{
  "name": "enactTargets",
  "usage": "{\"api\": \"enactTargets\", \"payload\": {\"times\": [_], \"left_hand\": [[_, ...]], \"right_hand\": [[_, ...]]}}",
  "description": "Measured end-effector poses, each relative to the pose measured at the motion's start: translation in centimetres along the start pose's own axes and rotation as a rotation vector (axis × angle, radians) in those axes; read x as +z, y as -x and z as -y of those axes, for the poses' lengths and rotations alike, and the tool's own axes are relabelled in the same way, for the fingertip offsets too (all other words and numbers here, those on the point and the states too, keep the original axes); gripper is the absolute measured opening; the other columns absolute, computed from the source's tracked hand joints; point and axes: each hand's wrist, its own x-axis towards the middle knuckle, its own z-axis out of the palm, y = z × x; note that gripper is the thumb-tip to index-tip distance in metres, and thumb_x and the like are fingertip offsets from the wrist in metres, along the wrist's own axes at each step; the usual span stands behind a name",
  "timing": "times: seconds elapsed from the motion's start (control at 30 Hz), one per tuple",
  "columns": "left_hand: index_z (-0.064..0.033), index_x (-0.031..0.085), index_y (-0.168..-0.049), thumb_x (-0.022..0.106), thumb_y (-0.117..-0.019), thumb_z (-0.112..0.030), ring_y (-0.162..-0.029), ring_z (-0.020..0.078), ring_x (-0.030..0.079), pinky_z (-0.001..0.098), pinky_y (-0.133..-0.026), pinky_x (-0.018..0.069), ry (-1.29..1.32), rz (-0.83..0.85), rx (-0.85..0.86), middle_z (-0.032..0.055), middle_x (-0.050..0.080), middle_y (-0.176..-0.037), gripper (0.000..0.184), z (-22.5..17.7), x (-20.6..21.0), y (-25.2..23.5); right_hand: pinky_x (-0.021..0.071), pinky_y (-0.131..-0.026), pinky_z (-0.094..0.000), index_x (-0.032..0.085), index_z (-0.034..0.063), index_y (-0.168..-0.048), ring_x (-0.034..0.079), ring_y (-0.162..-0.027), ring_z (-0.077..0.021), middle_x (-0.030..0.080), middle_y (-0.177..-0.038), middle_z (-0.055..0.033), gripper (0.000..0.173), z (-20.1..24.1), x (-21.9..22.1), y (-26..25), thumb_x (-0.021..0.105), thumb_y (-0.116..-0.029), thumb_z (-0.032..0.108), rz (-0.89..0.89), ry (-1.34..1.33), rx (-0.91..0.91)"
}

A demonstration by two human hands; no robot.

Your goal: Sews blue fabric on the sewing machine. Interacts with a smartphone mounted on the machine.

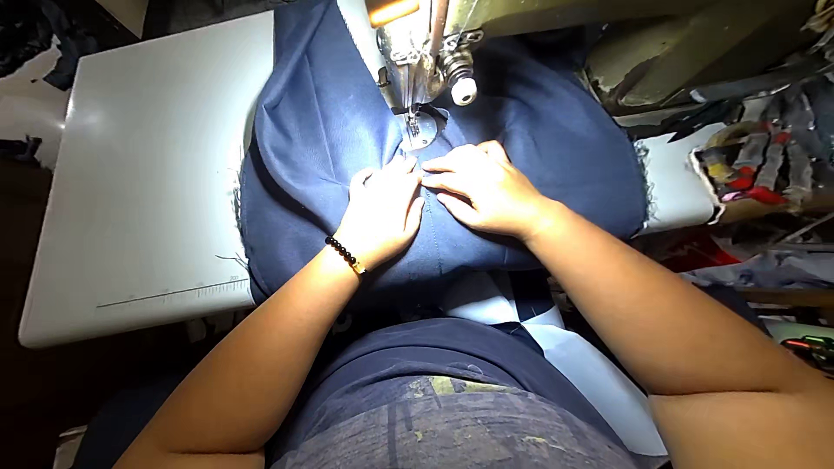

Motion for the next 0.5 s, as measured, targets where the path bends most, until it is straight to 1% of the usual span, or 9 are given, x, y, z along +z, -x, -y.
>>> {"api": "enactTargets", "payload": {"times": [0.03,0.1,0.17,0.23,0.3,0.4,0.5], "left_hand": [[-0.0093,0.062,-0.138,0.036,-0.1047,-0.032,-0.147,0.0269,0.045,0.0612,-0.115,0.0283,0.001,-0.013,0.005,0.0105,0.054,-0.153,0.047,0.3,0.0,-0.3],[-0.0114,0.062,-0.139,0.036,-0.1043,-0.032,-0.146,0.0274,0.046,0.0616,-0.112,0.0303,-0.019,-0.007,-0.007,0.0095,0.054,-0.153,0.048,0.8,0.0,-1.3],[-0.0144,0.058,-0.144,0.034,-0.1059,-0.033,-0.149,0.0273,0.042,0.0631,-0.114,0.0276,-0.04,0.035,-0.057,0.0074,0.051,-0.156,0.049,1.2,-0.2,-2.5],[-0.0151,0.056,-0.147,0.033,-0.1067,-0.034,-0.151,0.028,0.039,0.0655,-0.116,0.0246,-0.041,0.069,-0.095,0.0061,0.048,-0.158,0.05,1.5,-0.4,-3.5],[-0.0138,0.055,-0.148,0.033,-0.1074,-0.033,-0.151,0.0296,0.037,0.0681,-0.117,0.0223,-0.028,0.085,-0.11,0.0069,0.047,-0.159,0.05,1.7,-0.6,-3.9],[-0.0125,0.055,-0.147,0.034,-0.1073,-0.033,-0.151,0.0307,0.037,0.0694,-0.117,0.0203,-0.014,0.077,-0.108,0.0081,0.047,-0.159,0.05,1.9,-0.5,-4.1],[-0.0134,0.054,-0.148,0.033,-0.1072,-0.033,-0.152,0.0299,0.036,0.0702,-0.118,0.018,-0.003,0.087,-0.11,0.0076,0.047,-0.159,0.05,2.0,-0.6,-4.3]], "right_hand": [[0.0395,-0.1,-0.0553,0.076,0.0138,-0.122,0.061,-0.125,-0.029,0.068,-0.135,-0.0061,0.039,-0.2,0.0,-0.2,0.045,-0.1012,0.025,0.004,-0.006,0.0],[0.0401,-0.1,-0.057,0.075,0.0134,-0.124,0.059,-0.127,-0.0303,0.067,-0.137,-0.0065,0.039,-0.9,-0.1,-0.8,0.044,-0.1016,0.024,0.032,-0.004,0.014],[0.0406,-0.103,-0.0598,0.073,0.0132,-0.127,0.058,-0.129,-0.0325,0.066,-0.138,-0.0074,0.041,-1.9,-0.2,-1.8,0.044,-0.1013,0.024,0.06,0.008,0.026],[0.039,-0.104,-0.0594,0.073,0.0137,-0.128,0.057,-0.13,-0.0332,0.065,-0.14,-0.0079,0.042,-2.8,-0.5,-2.7,0.044,-0.1005,0.024,0.089,0.015,0.036],[0.0377,-0.106,-0.0585,0.072,0.0149,-0.13,0.056,-0.132,-0.032,0.064,-0.141,-0.0069,0.042,-3.2,-0.6,-3.1,0.043,-0.1008,0.025,0.118,0.013,0.054],[0.0369,-0.107,-0.0581,0.071,0.0145,-0.131,0.055,-0.133,-0.0321,0.063,-0.142,-0.008,0.043,-3.5,-0.4,-3.3,0.043,-0.101,0.025,0.122,0.009,0.05],[0.0361,-0.105,-0.0581,0.071,0.0154,-0.131,0.054,-0.132,-0.0323,0.063,-0.142,-0.0077,0.043,-3.7,-0.4,-3.4,0.042,-0.1013,0.027,0.127,0.028,0.052]]}}
